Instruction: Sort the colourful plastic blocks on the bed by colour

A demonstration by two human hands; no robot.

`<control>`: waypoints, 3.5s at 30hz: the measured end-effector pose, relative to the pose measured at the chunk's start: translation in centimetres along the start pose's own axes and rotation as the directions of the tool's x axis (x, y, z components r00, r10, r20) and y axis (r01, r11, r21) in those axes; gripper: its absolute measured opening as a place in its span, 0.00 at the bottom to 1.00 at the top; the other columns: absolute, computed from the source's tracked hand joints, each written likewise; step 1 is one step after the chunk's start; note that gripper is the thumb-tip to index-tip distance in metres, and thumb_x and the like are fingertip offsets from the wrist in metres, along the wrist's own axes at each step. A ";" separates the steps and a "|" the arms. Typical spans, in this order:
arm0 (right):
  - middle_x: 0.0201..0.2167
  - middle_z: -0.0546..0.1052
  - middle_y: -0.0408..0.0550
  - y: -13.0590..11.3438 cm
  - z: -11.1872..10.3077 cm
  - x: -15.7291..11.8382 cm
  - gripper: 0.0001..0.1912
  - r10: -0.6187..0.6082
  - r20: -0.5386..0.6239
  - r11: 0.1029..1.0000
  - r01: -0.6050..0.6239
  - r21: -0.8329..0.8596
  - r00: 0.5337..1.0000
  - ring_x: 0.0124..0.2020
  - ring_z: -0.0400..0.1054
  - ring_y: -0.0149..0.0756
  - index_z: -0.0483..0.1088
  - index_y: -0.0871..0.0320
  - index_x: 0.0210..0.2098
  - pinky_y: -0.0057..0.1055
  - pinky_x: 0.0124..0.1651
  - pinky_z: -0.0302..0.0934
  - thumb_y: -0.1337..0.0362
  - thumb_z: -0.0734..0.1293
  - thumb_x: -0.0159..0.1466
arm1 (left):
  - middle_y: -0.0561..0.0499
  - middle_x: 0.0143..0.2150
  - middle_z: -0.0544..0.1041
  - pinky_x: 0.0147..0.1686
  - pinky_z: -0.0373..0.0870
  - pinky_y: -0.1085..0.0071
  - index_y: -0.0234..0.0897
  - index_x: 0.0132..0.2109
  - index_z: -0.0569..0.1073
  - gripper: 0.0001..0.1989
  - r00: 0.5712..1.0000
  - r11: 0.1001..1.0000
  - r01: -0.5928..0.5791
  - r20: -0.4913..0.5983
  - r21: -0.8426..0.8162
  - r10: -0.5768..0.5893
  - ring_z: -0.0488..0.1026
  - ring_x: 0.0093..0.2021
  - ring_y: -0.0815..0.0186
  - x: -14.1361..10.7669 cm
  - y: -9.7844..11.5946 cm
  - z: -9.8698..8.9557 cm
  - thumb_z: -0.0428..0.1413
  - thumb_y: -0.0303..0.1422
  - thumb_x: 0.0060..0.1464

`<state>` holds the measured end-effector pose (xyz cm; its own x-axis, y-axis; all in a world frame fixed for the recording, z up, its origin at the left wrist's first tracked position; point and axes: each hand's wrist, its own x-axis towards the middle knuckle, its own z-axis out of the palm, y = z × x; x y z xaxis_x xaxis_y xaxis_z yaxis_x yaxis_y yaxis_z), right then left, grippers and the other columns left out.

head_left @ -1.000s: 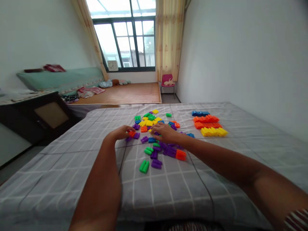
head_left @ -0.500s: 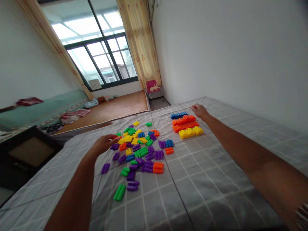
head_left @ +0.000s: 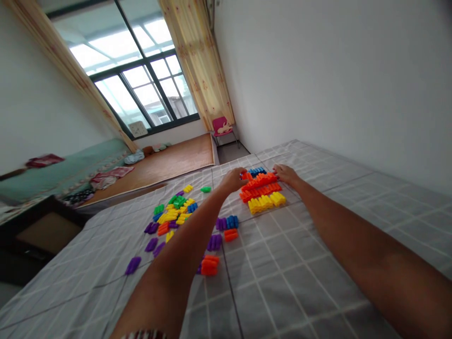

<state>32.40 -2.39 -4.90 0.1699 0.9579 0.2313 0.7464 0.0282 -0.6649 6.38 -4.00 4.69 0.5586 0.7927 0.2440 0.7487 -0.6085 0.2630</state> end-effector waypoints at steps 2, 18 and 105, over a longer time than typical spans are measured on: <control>0.38 0.79 0.53 0.0 0.0 -0.2 0.24 0.020 -0.008 1.000 -0.020 0.001 1.000 0.36 0.73 0.36 0.73 0.59 0.44 0.28 0.40 0.61 0.55 0.50 0.70 | 0.46 0.45 0.79 0.44 0.72 0.67 0.35 0.50 0.74 0.21 0.999 1.000 0.005 0.032 0.015 -0.005 0.76 0.42 0.61 1.1 0.4 1.0 0.58 0.35 0.48; 0.41 0.79 0.52 -1.5 -0.4 -1.0 0.23 -0.029 0.032 0.986 0.034 -0.166 0.999 0.41 0.71 0.35 0.75 0.59 0.40 0.26 0.36 0.55 0.57 0.51 0.70 | 0.47 0.47 0.78 0.47 0.70 0.66 0.38 0.52 0.75 0.21 0.994 0.993 0.045 0.093 0.108 -0.055 0.74 0.46 0.59 2.5 0.3 4.5 0.56 0.38 0.51; 0.29 0.75 0.41 -21.3 5.7 -14.4 0.17 -0.607 0.268 0.795 0.570 0.208 0.748 0.29 0.68 0.28 0.71 0.57 0.46 0.24 0.33 0.59 0.71 0.66 0.56 | 0.45 0.48 0.78 0.46 0.68 0.70 0.36 0.48 0.75 0.20 0.878 0.906 0.319 0.273 0.280 -0.393 0.74 0.48 0.58 -19.8 -16.0 -6.6 0.58 0.29 0.45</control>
<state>10.34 -15.17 1.90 -0.4981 0.7763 0.3864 0.5562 0.6279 -0.5445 -19.01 -10.15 1.77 0.2936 0.9450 -0.1443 0.9559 -0.2886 0.0549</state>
